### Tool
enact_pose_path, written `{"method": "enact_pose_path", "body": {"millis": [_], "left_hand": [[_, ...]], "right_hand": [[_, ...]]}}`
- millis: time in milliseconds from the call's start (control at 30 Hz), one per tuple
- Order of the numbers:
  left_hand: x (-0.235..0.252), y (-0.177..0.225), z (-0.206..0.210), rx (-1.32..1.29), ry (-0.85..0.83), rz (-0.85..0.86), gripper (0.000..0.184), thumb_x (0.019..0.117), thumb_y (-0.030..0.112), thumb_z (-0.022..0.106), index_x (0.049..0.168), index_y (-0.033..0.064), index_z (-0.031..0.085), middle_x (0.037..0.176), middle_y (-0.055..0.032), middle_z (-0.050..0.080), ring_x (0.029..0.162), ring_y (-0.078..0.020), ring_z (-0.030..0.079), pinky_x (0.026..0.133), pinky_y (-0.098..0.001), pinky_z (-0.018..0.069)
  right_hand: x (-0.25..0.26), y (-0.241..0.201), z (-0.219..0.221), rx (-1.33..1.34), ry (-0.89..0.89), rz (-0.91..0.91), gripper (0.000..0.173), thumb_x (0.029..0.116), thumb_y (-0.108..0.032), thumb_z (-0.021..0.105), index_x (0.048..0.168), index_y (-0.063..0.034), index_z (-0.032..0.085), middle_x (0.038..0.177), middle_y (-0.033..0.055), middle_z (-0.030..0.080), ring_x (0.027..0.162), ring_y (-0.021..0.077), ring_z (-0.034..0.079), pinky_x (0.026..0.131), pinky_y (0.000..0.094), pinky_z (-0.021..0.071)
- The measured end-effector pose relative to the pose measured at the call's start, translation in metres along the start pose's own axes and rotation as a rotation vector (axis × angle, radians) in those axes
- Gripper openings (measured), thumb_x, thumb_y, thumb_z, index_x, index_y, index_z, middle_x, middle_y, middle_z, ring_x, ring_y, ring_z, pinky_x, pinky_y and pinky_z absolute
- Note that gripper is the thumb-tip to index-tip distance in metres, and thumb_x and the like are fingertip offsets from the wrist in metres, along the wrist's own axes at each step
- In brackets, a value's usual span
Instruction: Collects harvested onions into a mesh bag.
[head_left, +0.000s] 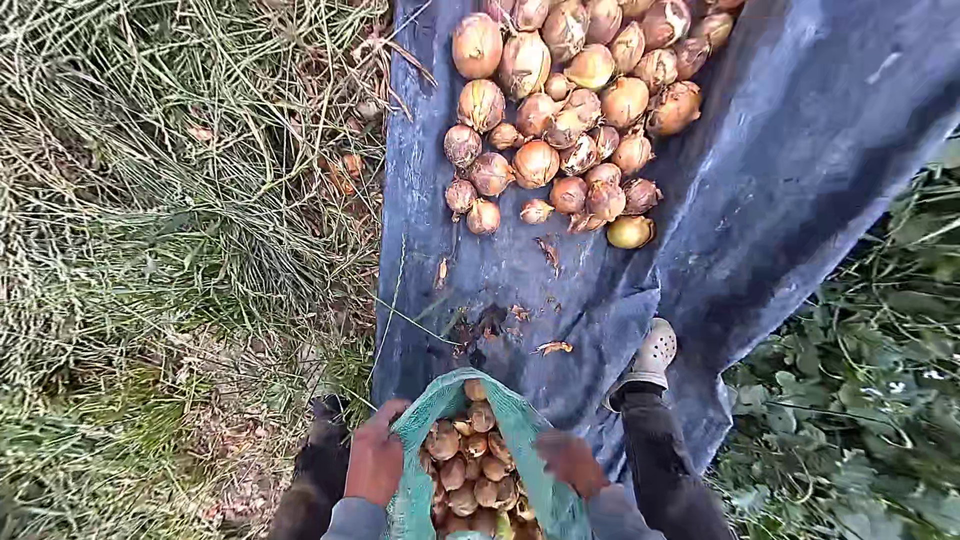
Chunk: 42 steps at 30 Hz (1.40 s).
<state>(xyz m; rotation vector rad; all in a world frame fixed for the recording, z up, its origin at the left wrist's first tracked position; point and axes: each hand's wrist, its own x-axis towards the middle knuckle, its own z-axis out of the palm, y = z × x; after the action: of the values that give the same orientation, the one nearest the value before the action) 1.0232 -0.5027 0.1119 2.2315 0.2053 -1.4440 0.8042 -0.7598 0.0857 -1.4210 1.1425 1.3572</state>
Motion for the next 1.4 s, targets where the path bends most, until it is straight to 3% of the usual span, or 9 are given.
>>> {"method": "enact_pose_path", "body": {"millis": [200, 367, 600, 700, 800, 900, 1033, 1200, 1400], "left_hand": [[-0.008, 0.000, -0.003, -0.071, -0.011, 0.031, 0.041, 0.0861, -0.011, 0.052, 0.118, 0.0052, 0.072, 0.113, -0.0103, 0.075, 0.107, -0.0224, 0.071, 0.098, -0.0471, 0.0566], [-0.003, 0.002, -0.011, -0.057, 0.012, 0.047, 0.042, 0.0856, -0.012, 0.053, 0.118, 0.0075, 0.073, 0.112, -0.0077, 0.075, 0.105, -0.0203, 0.072, 0.096, -0.0462, 0.0578], [-0.002, -0.002, -0.013, -0.055, -0.022, -0.005, 0.042, 0.0894, -0.010, 0.051, 0.120, 0.0088, 0.072, 0.115, -0.0069, 0.075, 0.109, -0.0176, 0.070, 0.099, -0.0421, 0.0562], [-0.003, -0.005, -0.014, -0.074, -0.012, 0.010, 0.042, 0.0880, -0.010, 0.050, 0.119, 0.0074, 0.072, 0.115, -0.0081, 0.074, 0.109, -0.0198, 0.071, 0.099, -0.0446, 0.0561], [-0.002, -0.005, -0.015, -0.112, -0.010, 0.036, 0.042, 0.0864, -0.013, 0.051, 0.117, 0.0054, 0.073, 0.114, -0.0105, 0.075, 0.108, -0.0237, 0.071, 0.099, -0.0483, 0.0565], [-0.002, 0.001, -0.021, -0.118, -0.041, -0.002, 0.042, 0.0881, -0.012, 0.052, 0.121, 0.0058, 0.072, 0.116, -0.0123, 0.074, 0.110, -0.0260, 0.071, 0.100, -0.0505, 0.0556], [-0.006, 0.002, -0.016, -0.139, -0.032, -0.016, 0.041, 0.0872, -0.011, 0.053, 0.119, 0.0062, 0.073, 0.112, -0.0122, 0.075, 0.106, -0.0261, 0.072, 0.097, -0.0515, 0.0566], [0.002, 0.008, -0.016, -0.099, -0.035, -0.031, 0.045, 0.0870, -0.011, 0.052, 0.122, 0.0087, 0.071, 0.116, -0.0087, 0.075, 0.109, -0.0220, 0.071, 0.099, -0.0463, 0.0562], [-0.001, 0.003, -0.015, -0.101, -0.035, -0.037, 0.043, 0.0886, -0.010, 0.051, 0.122, 0.0089, 0.071, 0.115, -0.0068, 0.075, 0.109, -0.0171, 0.071, 0.099, -0.0407, 0.0565]], "right_hand": [[0.106, -0.229, -0.139, -0.135, 0.616, -0.392, 0.079, 0.0840, -0.052, 0.081, 0.148, -0.0133, 0.054, 0.153, 0.0319, 0.041, 0.126, 0.0522, 0.056, 0.097, 0.0686, 0.0508], [0.170, -0.327, -0.140, -0.270, 0.674, -0.241, 0.098, 0.0688, -0.063, 0.086, 0.145, -0.0095, 0.055, 0.160, 0.0384, 0.023, 0.137, 0.0608, 0.040, 0.097, 0.0713, 0.0480], [0.144, -0.279, -0.089, -0.184, 0.484, -0.353, 0.099, 0.0645, -0.050, 0.093, 0.147, -0.0124, 0.053, 0.151, 0.0315, 0.042, 0.130, 0.0502, 0.052, 0.094, 0.0651, 0.0530], [0.043, -0.191, -0.035, 0.492, -0.065, -0.425, 0.080, 0.0731, -0.022, 0.087, 0.143, -0.0089, 0.051, 0.121, 0.0135, 0.068, 0.101, 0.0262, 0.070, 0.082, 0.0459, 0.0625], [-0.002, -0.102, 0.013, 0.112, -0.604, -0.260, 0.073, 0.0842, -0.030, 0.083, 0.143, -0.0005, 0.051, 0.125, 0.0216, 0.066, 0.108, 0.0323, 0.068, 0.094, 0.0506, 0.0567], [0.015, -0.123, -0.016, -0.340, -0.128, -0.312, 0.063, 0.0902, -0.044, 0.076, 0.142, -0.0126, 0.060, 0.146, 0.0219, 0.053, 0.125, 0.0384, 0.060, 0.103, 0.0567, 0.0526], [0.089, -0.270, -0.099, -0.508, 0.628, -0.524, 0.076, 0.0829, -0.050, 0.082, 0.145, -0.0128, 0.058, 0.162, 0.0342, 0.026, 0.140, 0.0600, 0.039, 0.104, 0.0725, 0.0441], [0.167, -0.386, -0.121, -0.613, 0.724, -0.371, 0.081, 0.0723, -0.043, 0.090, 0.143, -0.0170, 0.059, 0.167, 0.0334, 0.009, 0.137, 0.0658, 0.035, 0.086, 0.0750, 0.0515], [0.162, -0.358, -0.123, -0.602, 0.696, -0.489, 0.085, 0.0605, -0.055, 0.091, 0.132, -0.0155, 0.066, 0.162, 0.0376, 0.020, 0.134, 0.0641, 0.039, 0.097, 0.0748, 0.0448]]}}
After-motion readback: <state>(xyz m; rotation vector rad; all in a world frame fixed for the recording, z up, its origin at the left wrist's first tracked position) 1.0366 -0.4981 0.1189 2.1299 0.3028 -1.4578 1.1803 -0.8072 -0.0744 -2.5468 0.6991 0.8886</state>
